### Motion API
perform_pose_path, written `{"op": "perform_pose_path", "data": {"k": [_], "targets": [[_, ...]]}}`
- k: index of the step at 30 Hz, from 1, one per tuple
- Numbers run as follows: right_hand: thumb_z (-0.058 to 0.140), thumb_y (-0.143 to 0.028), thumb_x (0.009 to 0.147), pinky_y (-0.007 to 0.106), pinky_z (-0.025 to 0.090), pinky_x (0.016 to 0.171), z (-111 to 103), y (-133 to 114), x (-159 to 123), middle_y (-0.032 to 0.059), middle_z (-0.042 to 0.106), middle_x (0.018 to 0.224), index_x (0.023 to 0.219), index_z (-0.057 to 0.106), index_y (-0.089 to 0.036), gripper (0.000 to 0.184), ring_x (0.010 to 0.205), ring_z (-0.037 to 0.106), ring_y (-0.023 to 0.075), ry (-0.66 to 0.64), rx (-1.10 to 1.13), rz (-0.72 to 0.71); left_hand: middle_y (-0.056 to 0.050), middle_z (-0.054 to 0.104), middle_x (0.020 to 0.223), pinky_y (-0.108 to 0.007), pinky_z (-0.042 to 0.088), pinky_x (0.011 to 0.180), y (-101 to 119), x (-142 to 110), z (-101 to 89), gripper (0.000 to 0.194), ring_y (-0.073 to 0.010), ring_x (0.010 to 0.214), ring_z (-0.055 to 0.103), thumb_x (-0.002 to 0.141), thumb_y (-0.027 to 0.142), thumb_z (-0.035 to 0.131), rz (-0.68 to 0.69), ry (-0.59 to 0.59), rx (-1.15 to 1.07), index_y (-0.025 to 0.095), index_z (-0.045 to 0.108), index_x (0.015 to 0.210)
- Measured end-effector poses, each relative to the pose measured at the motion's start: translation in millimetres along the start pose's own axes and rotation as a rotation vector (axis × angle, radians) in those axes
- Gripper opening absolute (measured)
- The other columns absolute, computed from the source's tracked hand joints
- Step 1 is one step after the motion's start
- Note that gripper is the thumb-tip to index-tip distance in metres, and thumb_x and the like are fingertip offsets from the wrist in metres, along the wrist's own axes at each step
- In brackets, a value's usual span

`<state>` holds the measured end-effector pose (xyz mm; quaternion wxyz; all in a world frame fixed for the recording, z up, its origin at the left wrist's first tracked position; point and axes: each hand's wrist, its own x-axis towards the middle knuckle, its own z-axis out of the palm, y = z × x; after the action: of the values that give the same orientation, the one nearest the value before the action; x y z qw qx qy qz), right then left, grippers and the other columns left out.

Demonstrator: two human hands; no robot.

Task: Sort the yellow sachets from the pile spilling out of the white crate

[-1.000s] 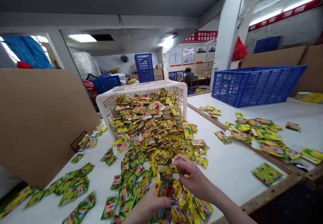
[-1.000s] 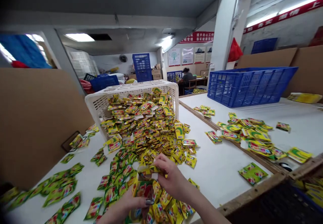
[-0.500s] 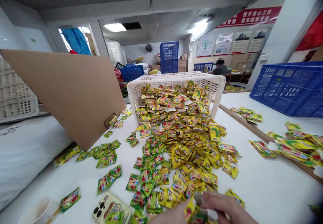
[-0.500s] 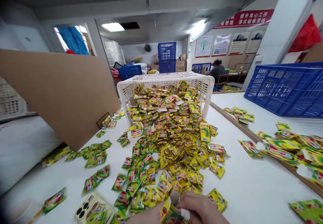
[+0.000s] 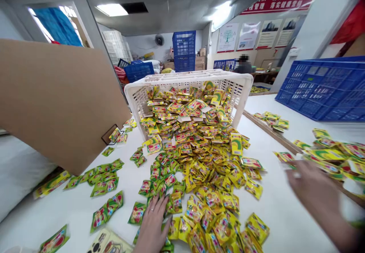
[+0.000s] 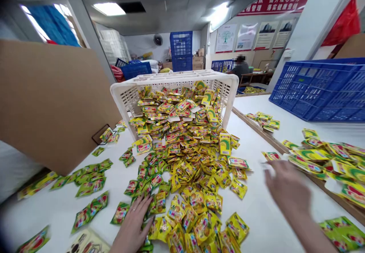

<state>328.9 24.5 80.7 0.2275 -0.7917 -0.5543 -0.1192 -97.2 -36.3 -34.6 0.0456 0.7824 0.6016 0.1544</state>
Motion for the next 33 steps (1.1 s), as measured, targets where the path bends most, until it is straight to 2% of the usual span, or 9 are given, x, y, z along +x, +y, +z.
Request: {"op": "perform_pose_path", "data": {"k": [4,6,8,13,19,22,25,29,33], "targets": [[0.045,-0.039,0.079,0.026,0.038,0.054,49.4,-134.1,-42.0,0.0037,0.066,0.07,0.069,0.058,-0.023,0.023,0.064,0.06,0.0185,-0.392,0.211,-0.335,-0.009,0.059,0.115,-0.047,0.044,0.094,-12.5,2.2,15.3,0.036,-0.0257,0.108,0.053,0.085,0.028,0.04,0.052,0.128,-0.016,0.016,0.051,0.117],[0.055,-0.034,0.072,0.026,0.037,0.055,78.7,-185.5,-64.6,0.0056,0.066,0.069,0.068,0.059,-0.02,0.015,0.066,0.061,0.0198,-0.458,0.23,-0.404,-0.01,0.059,0.116,-0.049,0.041,0.096,-12.2,6.1,10.8,0.036,-0.0259,0.11,0.051,0.086,0.03,0.036,-0.07,0.127,-0.151,0.017,0.054,0.115],[0.057,-0.023,0.069,0.026,0.036,0.053,97.7,-208.5,-73.9,0.0077,0.065,0.066,0.066,0.058,-0.017,0.007,0.063,0.061,0.0208,-0.502,0.245,-0.412,-0.011,0.056,0.119,-0.049,0.038,0.098,-13.3,10.1,2.2,0.04,-0.0263,0.113,0.049,0.086,0.034,0.034,-0.268,0.129,-0.363,0.015,0.054,0.115],[0.04,-0.022,0.083,0.024,0.037,0.056,81.3,-190.8,-65.0,0.005,0.061,0.071,0.075,0.053,-0.017,0.015,0.064,0.057,0.0163,-0.456,0.349,-0.325,-0.015,0.056,0.118,-0.043,0.032,0.102,-18.2,25.9,-11.7,0.052,-0.0271,0.115,0.047,0.079,0.046,0.043,-0.627,0.168,-0.904,0.008,0.053,0.112],[0.041,-0.034,0.086,0.021,0.035,0.05,54.1,-199.2,-106.3,-0.0025,0.047,0.061,0.073,0.047,-0.019,0.021,0.054,0.042,0.0111,-0.432,0.987,-0.137,-0.015,0.056,0.119,-0.043,0.037,0.1,7.0,47.4,-7.8,0.062,-0.0288,0.114,0.047,0.067,0.054,0.06,-0.638,0.017,-1.382,0.011,0.052,0.112],[0.043,-0.03,0.084,0.024,0.035,0.054,62.1,-201.8,-123.6,-0.001,0.047,0.065,0.073,0.048,-0.018,0.017,0.057,0.043,0.0119,-0.368,0.943,-0.191,-0.012,0.062,0.11,-0.044,0.048,0.088,28.6,52.1,-10.0,0.06,-0.0301,0.104,0.055,0.067,0.058,0.059,-0.596,-0.039,-1.626,0.015,0.054,0.108],[0.045,-0.028,0.083,0.026,0.038,0.061,60.2,-191.2,-126.3,0.002,0.05,0.074,0.075,0.049,-0.019,0.013,0.066,0.048,0.0144,-0.344,0.949,-0.227,-0.011,0.065,0.102,-0.044,0.049,0.085,46.5,55.1,-8.8,0.055,-0.0312,0.097,0.059,0.062,0.054,0.067,-0.516,-0.077,-1.634,0.014,0.059,0.1],[0.056,-0.035,0.077,0.028,0.046,0.069,46.6,-170.0,-117.7,0.0064,0.055,0.1,0.109,0.043,-0.023,0.037,0.082,0.055,0.0162,-0.572,1.321,0.056,-0.01,0.065,0.097,-0.04,0.05,0.082,67.1,56.3,7.5,0.054,-0.0299,0.096,0.058,0.061,0.056,0.067,-0.433,-0.044,-1.548,0.015,0.062,0.096],[0.061,-0.043,0.072,0.027,0.049,0.056,44.0,-131.2,-106.5,0.0028,0.063,0.072,0.09,0.057,-0.016,0.033,0.056,0.059,0.0139,-0.801,1.54,0.213,-0.01,0.053,0.105,-0.04,0.043,0.09,96.9,74.8,12.2,0.04,-0.0274,0.104,0.05,0.072,0.054,0.056,-0.13,0.058,-1.164,0.02,0.066,0.091]]}}
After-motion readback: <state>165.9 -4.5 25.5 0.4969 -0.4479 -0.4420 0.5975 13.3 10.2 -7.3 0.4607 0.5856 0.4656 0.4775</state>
